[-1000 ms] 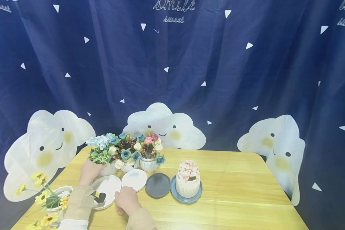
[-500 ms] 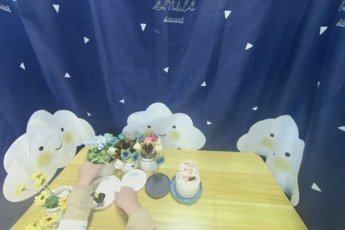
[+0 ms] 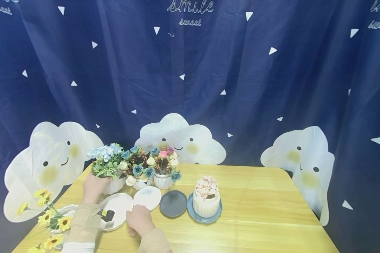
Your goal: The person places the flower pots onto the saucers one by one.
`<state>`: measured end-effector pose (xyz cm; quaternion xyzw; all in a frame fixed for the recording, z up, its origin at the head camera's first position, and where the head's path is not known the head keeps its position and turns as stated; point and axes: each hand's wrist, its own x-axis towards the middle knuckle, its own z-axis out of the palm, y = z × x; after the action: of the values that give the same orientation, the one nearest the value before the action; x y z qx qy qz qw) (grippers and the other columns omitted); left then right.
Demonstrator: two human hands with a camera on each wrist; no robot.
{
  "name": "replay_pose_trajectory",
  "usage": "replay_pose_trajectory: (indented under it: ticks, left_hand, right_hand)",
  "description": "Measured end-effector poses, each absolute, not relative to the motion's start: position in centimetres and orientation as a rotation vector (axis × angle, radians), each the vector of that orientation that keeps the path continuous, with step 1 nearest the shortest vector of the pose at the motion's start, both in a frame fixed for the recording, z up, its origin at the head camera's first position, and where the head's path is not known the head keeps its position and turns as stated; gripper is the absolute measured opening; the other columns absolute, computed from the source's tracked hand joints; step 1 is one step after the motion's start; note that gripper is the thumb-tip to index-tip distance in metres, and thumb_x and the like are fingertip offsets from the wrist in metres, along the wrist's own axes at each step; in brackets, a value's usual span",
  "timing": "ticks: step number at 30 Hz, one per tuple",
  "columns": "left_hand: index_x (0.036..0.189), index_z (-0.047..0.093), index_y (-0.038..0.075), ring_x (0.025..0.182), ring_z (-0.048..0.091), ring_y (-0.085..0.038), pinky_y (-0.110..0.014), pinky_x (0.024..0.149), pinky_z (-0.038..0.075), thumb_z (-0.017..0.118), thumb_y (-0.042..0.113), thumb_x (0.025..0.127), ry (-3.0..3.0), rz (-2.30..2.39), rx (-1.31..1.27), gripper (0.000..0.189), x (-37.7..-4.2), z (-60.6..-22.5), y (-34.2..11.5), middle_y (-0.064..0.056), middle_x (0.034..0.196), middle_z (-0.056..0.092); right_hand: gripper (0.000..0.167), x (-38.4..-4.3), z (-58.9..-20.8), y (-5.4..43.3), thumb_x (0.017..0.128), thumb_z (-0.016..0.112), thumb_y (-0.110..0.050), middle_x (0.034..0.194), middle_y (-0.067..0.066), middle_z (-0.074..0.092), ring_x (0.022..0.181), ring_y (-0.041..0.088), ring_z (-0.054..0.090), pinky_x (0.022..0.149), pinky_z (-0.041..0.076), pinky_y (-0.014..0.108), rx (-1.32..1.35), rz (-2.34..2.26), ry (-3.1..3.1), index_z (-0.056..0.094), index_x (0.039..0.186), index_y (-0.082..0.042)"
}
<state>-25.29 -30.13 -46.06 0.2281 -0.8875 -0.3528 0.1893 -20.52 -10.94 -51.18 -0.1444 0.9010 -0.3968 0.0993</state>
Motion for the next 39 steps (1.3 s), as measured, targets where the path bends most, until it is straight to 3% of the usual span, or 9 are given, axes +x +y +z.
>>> replay_pose_trajectory:
  ticks: [4,11,25,39]
  left_hand:
    - [0.124,0.048,-0.015,0.109,0.054,-0.056,-0.063,0.093,0.047,0.073,0.029,0.076,-2.491,-0.98,0.649,0.069,-25.0,-45.3,-30.1,-0.039,0.12,0.056]
    - [0.123,0.048,-0.015,0.109,0.054,-0.055,-0.062,0.093,0.047,0.073,0.029,0.076,-2.465,-0.999,0.685,0.069,-24.5,-44.5,-30.3,-0.038,0.119,0.057]
    - [0.129,0.051,-0.007,0.115,0.054,-0.051,-0.062,0.098,0.044,0.076,0.021,0.075,-2.381,-0.993,0.584,0.066,-23.1,-41.6,-29.7,-0.034,0.125,0.058]
    - [0.122,0.057,-0.004,0.106,0.06,-0.051,-0.061,0.089,0.049,0.077,0.022,0.074,-2.419,-0.869,0.48,0.058,-20.8,-39.2,-28.6,-0.031,0.117,0.064]
  right_hand:
    - [0.043,-20.5,-51.1,-10.9,0.093,0.055,-0.023,0.037,0.004,0.055,0.028,0.015,0.054,0.034,0.045,0.021,-0.413,-1.192,2.644,0.055,0.053,-0.009]
    - [0.042,-20.5,-51.2,-11.0,0.093,0.054,-0.024,0.038,0.004,0.056,0.029,0.016,0.055,0.04,0.048,0.018,-0.413,-1.165,2.655,0.055,0.054,-0.009]
    - [0.041,-20.5,-51.2,-10.9,0.093,0.054,-0.023,0.038,0.005,0.056,0.029,0.017,0.055,0.034,0.046,0.021,-0.405,-1.196,2.627,0.055,0.055,-0.008]
    - [0.041,-20.6,-51.0,-10.9,0.092,0.054,-0.023,0.039,0.005,0.057,0.03,0.018,0.056,0.048,0.051,0.017,-0.416,-1.176,2.629,0.056,0.055,-0.008]
